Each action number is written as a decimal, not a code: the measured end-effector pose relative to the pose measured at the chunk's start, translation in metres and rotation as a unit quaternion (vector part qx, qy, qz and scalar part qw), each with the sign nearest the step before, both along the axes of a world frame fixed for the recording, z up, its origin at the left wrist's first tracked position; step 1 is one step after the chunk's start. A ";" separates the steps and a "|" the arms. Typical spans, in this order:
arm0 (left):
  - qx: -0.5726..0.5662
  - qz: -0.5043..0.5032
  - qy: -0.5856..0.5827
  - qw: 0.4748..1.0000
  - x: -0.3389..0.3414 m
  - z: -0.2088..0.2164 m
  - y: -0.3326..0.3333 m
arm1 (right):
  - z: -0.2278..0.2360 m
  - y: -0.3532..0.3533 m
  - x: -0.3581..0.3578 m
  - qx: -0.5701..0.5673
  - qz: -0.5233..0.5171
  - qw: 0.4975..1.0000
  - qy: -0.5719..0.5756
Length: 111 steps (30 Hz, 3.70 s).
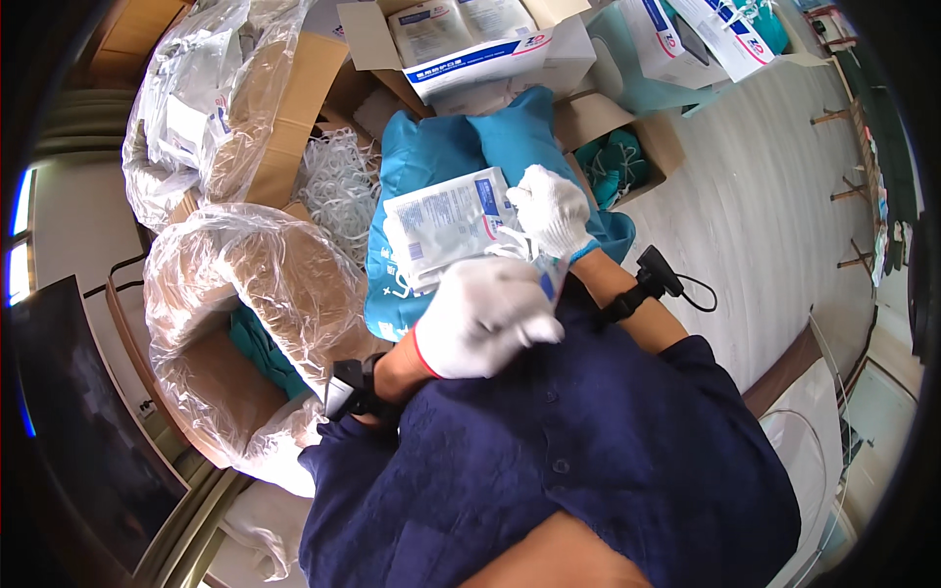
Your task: The recorder is organizing and packing medical supply packets into cardboard boxes and large containers.
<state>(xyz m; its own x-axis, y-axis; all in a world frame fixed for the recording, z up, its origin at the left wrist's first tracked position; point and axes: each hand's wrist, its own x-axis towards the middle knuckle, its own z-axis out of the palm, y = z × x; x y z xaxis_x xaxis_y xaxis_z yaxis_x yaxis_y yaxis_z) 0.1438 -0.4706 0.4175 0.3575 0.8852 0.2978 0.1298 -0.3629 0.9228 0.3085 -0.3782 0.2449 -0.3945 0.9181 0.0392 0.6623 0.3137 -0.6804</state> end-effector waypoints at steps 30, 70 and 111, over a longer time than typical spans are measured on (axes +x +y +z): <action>-0.272 0.065 0.467 0.839 -0.044 -0.136 0.077 | 0.032 0.013 0.007 -0.160 0.042 0.986 -0.005; 0.113 0.162 0.413 0.889 0.000 -0.080 0.020 | 0.074 -0.003 -0.013 -0.163 -0.011 0.982 0.089; -0.192 0.135 0.418 0.878 -0.025 -0.112 0.060 | 0.032 -0.004 0.005 -0.255 -0.048 0.946 0.194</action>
<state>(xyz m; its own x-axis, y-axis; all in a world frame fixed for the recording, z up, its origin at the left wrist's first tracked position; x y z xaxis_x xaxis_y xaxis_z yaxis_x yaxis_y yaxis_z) 0.1191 -0.4110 0.3056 0.0714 0.9491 -0.3068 0.8534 0.1011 0.5114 0.3136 -0.3824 0.2772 -0.3543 0.8874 -0.2948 0.3413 -0.1708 -0.9243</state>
